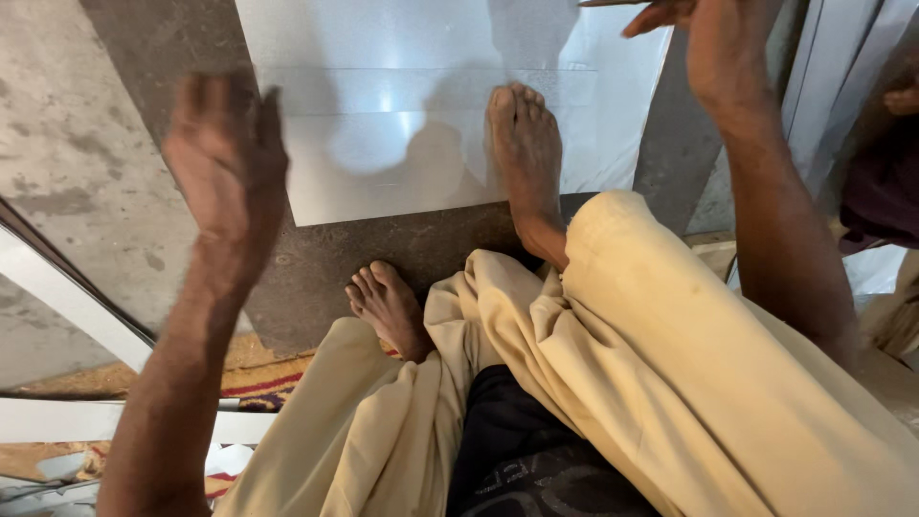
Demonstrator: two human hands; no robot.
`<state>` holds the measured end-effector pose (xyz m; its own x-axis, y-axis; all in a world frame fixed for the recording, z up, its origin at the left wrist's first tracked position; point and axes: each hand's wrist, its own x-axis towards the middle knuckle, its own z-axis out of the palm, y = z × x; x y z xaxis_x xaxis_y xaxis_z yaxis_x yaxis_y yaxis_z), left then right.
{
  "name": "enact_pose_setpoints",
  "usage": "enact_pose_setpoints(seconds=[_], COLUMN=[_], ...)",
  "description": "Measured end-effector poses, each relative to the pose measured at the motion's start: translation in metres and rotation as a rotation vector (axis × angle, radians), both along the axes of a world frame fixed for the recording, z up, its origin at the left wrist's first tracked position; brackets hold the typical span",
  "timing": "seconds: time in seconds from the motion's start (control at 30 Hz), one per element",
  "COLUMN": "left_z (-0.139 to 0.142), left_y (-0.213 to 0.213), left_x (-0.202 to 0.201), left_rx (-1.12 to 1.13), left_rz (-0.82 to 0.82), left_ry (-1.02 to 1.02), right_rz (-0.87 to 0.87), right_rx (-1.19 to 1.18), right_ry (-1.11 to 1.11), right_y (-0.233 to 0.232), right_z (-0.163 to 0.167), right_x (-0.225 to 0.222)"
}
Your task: The person sits on the floor with a large white board sheet across their lap and marks straight guide lines onto it using a metal scribe pen, holding the sheet steady with a foot and shifting the sheet between lines. They continue marking successive lines along the sheet and reposition it as they work.
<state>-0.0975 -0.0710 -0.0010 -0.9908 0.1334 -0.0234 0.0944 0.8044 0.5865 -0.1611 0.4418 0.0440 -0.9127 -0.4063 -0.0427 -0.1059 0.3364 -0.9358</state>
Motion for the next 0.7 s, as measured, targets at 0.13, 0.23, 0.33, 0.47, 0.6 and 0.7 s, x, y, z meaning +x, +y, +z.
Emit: enact_pose_setpoints(seconds=[0.13, 0.23, 0.33, 0.47, 0.6, 0.7], left_z=[-0.010, -0.025, -0.030, -0.026, -0.025, -0.029], left_y=[0.033, 0.051, 0.058, 0.066, 0.071, 0.072], left_x=[0.024, 0.034, 0.039, 0.041, 0.041, 0.040], left_rx=[-0.309, -0.356, -0.472, -0.700, -0.704, -0.668], left_rz=[-0.295, -0.268, -0.380, -0.367, -0.346, -0.292], left_ry=[0.131, -0.055, -0.205, -0.171, -0.196, -0.184], right_rz=[0.021, 0.047, 0.077, 0.109, 0.115, 0.145], right_rx=[0.033, 0.399, 0.292, 0.022, -0.122, -0.164], right_ry=[-0.089, -0.021, -0.027, -0.086, -0.258, -0.307], right_y=[-0.037, -0.061, -0.096, -0.170, -0.247, -0.283], right_z=[-0.007, -0.008, 0.001, -0.002, -0.026, -0.035], right_x=[-0.009, -0.011, -0.009, -0.023, -0.031, -0.033])
